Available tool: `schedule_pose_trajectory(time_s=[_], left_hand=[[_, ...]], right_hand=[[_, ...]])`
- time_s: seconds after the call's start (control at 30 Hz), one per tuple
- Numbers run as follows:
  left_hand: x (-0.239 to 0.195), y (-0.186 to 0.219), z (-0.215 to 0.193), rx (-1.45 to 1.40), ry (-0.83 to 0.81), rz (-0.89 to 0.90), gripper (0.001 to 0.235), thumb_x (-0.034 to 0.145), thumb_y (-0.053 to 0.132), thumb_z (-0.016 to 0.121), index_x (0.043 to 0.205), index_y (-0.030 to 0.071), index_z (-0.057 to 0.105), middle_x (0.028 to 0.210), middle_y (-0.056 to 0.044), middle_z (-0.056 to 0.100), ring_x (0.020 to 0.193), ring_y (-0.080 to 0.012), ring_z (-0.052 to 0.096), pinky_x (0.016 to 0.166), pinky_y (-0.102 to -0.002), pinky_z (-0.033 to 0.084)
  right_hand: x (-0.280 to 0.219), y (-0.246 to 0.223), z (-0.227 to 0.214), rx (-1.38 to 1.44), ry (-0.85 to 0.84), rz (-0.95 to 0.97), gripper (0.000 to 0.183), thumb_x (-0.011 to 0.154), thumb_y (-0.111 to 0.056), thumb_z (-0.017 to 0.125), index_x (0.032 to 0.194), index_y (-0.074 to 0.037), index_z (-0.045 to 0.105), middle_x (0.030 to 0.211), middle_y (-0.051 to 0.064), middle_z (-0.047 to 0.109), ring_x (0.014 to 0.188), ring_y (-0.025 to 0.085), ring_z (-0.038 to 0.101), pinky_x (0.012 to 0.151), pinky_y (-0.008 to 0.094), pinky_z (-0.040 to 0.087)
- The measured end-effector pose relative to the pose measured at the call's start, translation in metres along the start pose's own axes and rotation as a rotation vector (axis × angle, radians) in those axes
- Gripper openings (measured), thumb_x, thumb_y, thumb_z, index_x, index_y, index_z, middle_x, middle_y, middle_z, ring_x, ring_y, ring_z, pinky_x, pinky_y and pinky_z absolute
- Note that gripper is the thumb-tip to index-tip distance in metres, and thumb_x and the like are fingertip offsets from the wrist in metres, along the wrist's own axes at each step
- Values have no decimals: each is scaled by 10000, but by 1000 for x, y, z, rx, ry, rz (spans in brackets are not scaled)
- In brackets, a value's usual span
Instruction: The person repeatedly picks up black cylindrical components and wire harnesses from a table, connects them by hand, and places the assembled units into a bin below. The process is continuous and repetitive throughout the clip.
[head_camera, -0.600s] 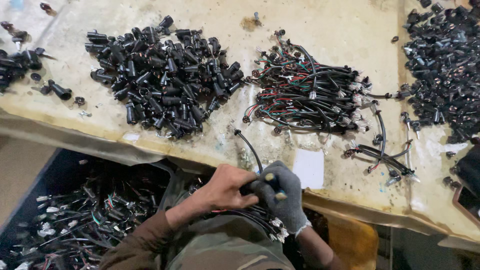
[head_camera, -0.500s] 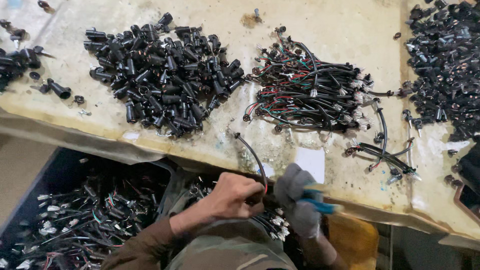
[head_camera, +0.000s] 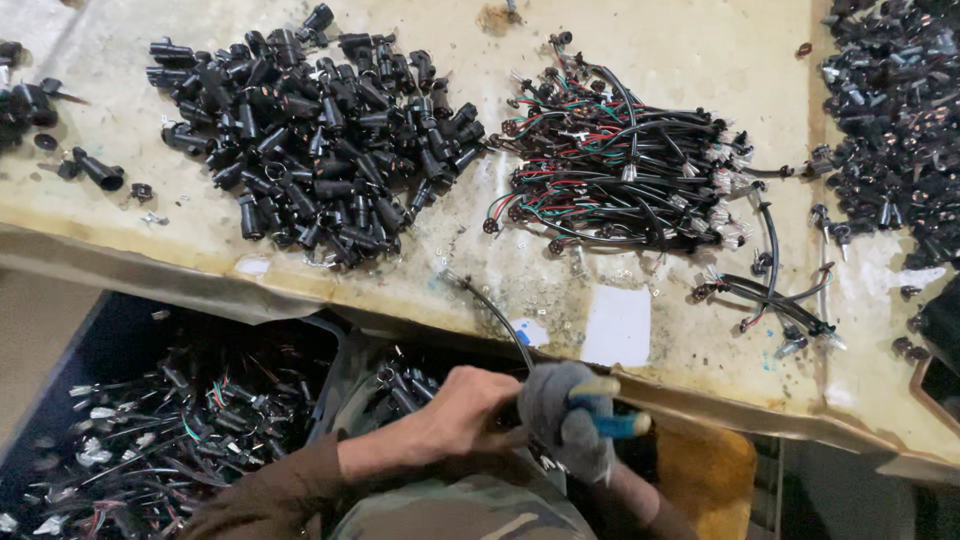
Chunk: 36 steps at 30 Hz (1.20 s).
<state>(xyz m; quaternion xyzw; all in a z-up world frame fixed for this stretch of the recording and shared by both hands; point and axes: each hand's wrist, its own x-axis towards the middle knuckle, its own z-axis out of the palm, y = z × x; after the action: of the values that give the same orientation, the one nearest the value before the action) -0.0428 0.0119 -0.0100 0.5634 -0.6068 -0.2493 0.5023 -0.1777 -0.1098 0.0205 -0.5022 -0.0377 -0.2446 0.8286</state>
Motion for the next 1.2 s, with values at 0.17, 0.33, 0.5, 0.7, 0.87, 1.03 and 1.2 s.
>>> schedule_pose_trajectory(time_s=[0.17, 0.33, 0.5, 0.7, 0.87, 1.03, 1.2], left_hand=[[-35, -25, -63, -523, -295, 60, 237, 810, 166, 794, 1013, 52, 754, 865, -100, 726, 730, -295, 706, 657, -376, 533], [-52, -30, -52, 254, -436, -47, 528, 672, 211, 812, 1164, 38, 731, 1083, -154, 678, 1006, -371, 640, 774, -455, 529], [-21, -63, -70, 289, -770, -112, 649, 775, 338, 806, 1308, 23, 608, 1087, -175, 662, 1021, -375, 623, 813, -475, 519], [155, -165, -124, 831, 479, -39, 158, 974, 165, 659, 971, 17, 716, 963, -149, 661, 942, -339, 626, 804, -473, 488], [210, -242, -130, 1193, 362, -317, 146, 832, 201, 700, 919, 104, 768, 1015, -90, 696, 1098, -330, 568, 911, -508, 440], [161, -225, -120, 1048, 151, -267, 336, 702, 335, 782, 941, 100, 776, 1001, -102, 696, 1097, -333, 550, 929, -515, 406], [112, -160, -117, 616, 516, -284, 365, 727, 354, 854, 1000, 119, 795, 996, -80, 706, 1071, -325, 556, 923, -457, 446]], right_hand=[[72, -17, -72, -706, 235, 97, 207, 905, -218, 739, 884, -50, 620, 819, 69, 687, 630, 120, 585, 510, 283, 481], [129, -2, -133, -1639, -270, -128, 258, 777, -67, 765, 1024, -112, 708, 1047, 91, 768, 872, 296, 726, 698, 391, 563], [136, -22, -141, -1598, -101, -83, 232, 794, -64, 814, 988, -113, 696, 973, 90, 731, 844, 278, 724, 712, 392, 573], [96, -14, -79, -1420, -47, -163, 186, 791, -98, 788, 940, -91, 676, 957, 102, 712, 761, 222, 728, 659, 336, 582], [93, 27, -74, -1632, -147, 263, 294, 764, -282, 860, 918, -95, 693, 831, 140, 703, 753, 399, 690, 653, 491, 530], [89, 33, -92, -1581, -32, 380, 332, 809, -191, 785, 1093, -90, 646, 999, 159, 664, 897, 398, 683, 759, 486, 540], [89, 26, -77, -1610, -113, 364, 491, 705, -47, 710, 1184, -152, 684, 1206, 119, 640, 984, 364, 683, 781, 456, 558]])
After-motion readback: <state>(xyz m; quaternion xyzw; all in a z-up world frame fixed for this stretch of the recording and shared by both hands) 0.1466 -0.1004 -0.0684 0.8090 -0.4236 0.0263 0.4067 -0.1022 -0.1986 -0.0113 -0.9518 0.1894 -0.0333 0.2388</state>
